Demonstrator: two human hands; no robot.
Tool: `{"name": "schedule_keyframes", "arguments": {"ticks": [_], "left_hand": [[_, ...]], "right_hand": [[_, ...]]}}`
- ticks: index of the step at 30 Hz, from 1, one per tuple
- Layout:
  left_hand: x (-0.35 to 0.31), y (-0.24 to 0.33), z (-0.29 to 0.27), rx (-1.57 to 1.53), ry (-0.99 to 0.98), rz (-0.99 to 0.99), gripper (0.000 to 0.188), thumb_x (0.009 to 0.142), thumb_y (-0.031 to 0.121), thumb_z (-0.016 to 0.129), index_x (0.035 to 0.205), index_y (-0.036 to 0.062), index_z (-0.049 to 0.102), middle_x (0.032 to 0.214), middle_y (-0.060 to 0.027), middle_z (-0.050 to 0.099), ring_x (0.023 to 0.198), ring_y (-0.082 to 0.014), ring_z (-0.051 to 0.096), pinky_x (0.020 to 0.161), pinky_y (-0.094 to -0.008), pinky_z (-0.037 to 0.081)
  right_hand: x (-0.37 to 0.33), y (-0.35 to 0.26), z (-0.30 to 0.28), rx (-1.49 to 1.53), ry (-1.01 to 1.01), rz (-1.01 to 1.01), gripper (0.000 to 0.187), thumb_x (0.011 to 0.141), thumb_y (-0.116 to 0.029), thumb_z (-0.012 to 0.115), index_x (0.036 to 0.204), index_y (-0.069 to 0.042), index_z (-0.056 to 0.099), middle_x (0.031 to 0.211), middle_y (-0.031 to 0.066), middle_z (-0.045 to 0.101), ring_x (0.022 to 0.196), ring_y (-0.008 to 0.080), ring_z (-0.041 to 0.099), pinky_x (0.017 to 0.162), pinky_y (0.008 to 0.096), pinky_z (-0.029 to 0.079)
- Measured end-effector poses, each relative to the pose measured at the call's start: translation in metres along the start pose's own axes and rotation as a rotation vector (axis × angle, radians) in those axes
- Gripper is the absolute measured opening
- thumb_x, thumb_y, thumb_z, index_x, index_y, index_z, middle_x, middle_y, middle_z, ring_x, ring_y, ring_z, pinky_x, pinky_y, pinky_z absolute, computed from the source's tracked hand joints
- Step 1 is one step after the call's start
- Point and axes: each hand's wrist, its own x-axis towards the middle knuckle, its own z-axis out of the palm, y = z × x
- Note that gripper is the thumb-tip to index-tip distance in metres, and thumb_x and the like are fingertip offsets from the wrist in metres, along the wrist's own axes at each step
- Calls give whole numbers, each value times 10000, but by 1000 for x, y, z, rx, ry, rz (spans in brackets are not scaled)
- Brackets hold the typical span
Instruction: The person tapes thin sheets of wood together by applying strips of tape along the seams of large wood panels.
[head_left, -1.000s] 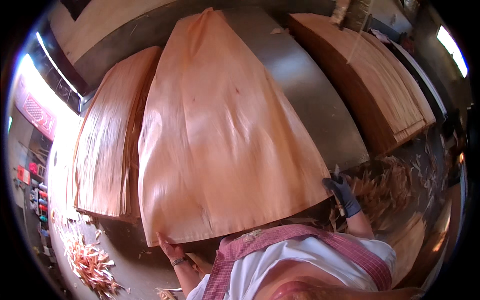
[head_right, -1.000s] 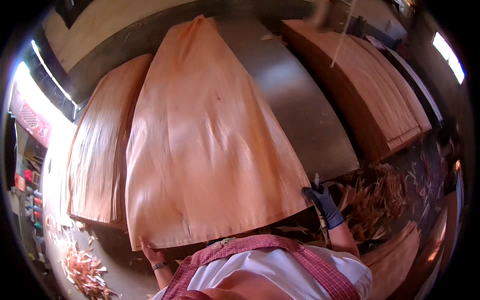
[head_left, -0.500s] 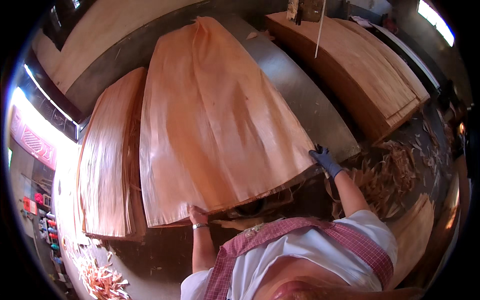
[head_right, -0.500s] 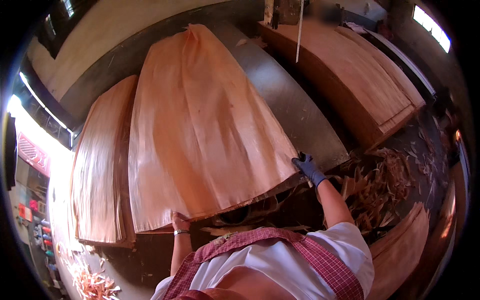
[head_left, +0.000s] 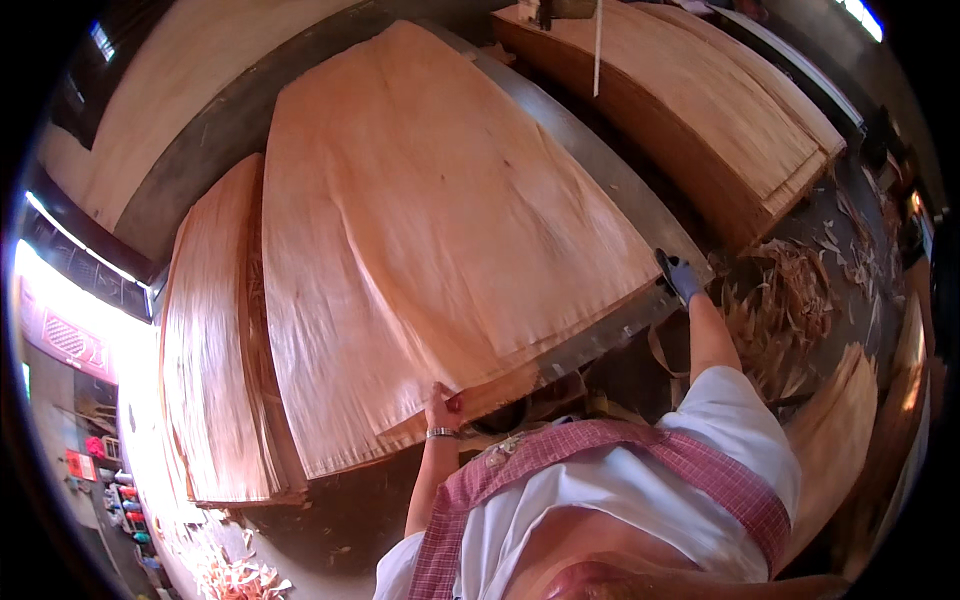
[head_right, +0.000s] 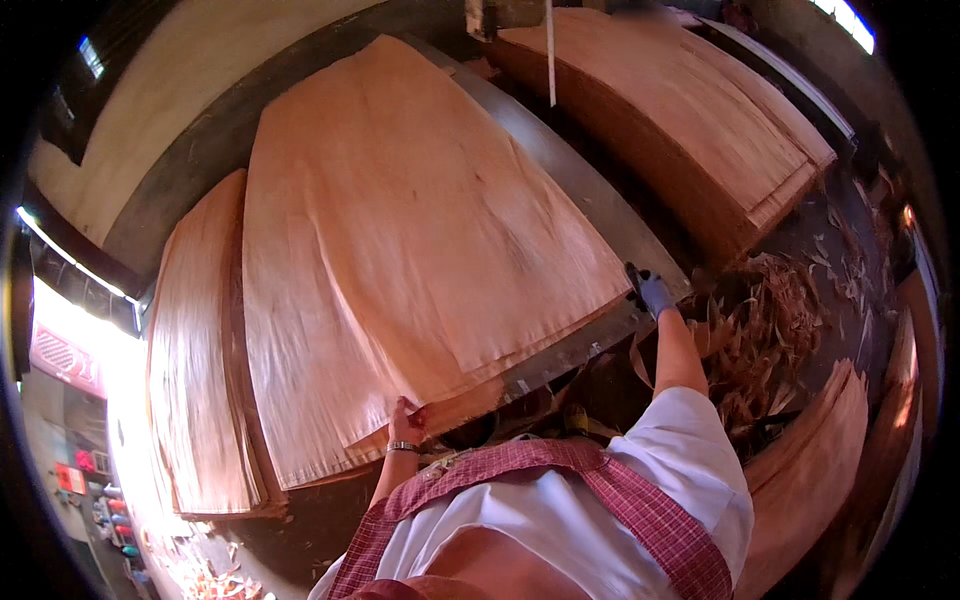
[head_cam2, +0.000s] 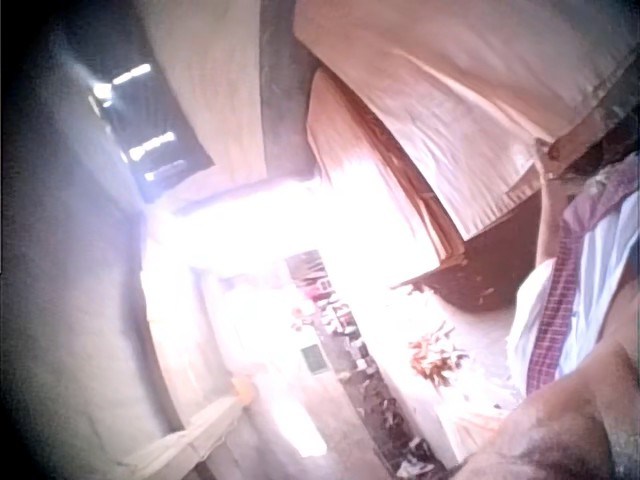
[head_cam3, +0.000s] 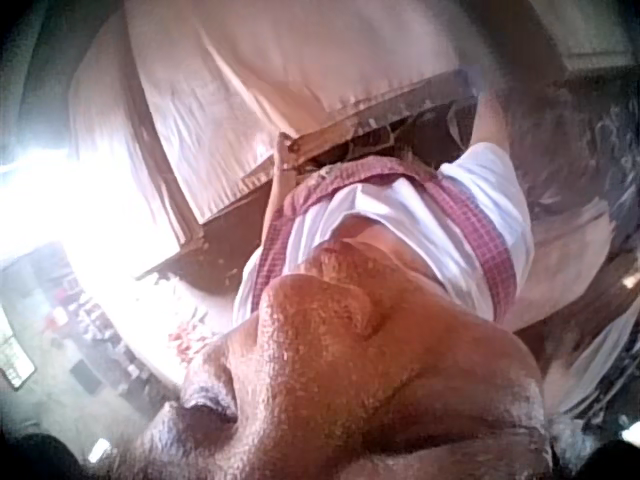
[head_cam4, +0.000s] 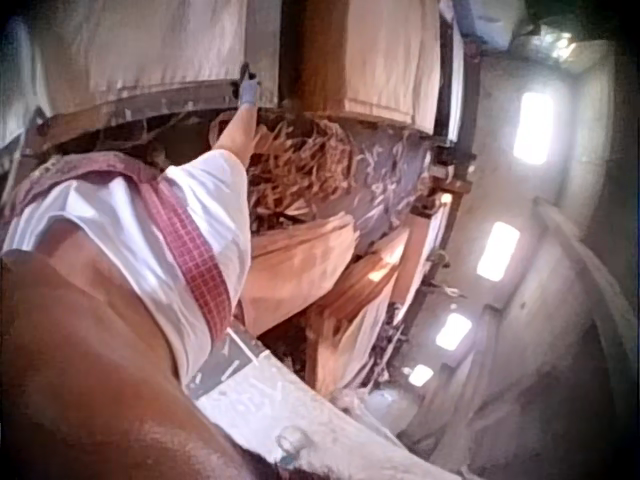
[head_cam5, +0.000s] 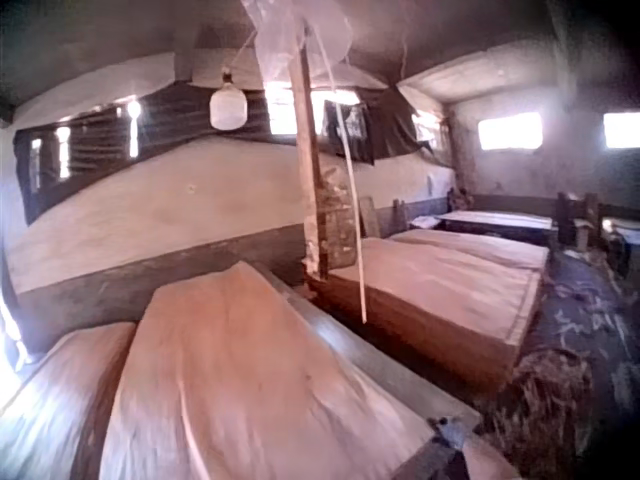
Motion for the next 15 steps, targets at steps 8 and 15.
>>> {"name": "schedule_keyframes", "arguments": {"ticks": [8,15], "left_hand": [[-22,-10,-41,-76,192,278,348,884,464,638,826,127,575,649,-55,584,470,-139,479,405,-225,424],[-18,-32,21,-82,172,251,454,807,522,724,889,94,598,633,-35,563,469,-142,494,412,-230,437]], "right_hand": [[-204,-58,21,-102,-169,-52,464,865,-425,646,1109,-35,587,951,258,654,900,411,637,752,489,511],[-150,-106,100,451,16,-152,314,891,-371,657,942,-61,661,742,108,659,641,304,640,536,383,480]]}}
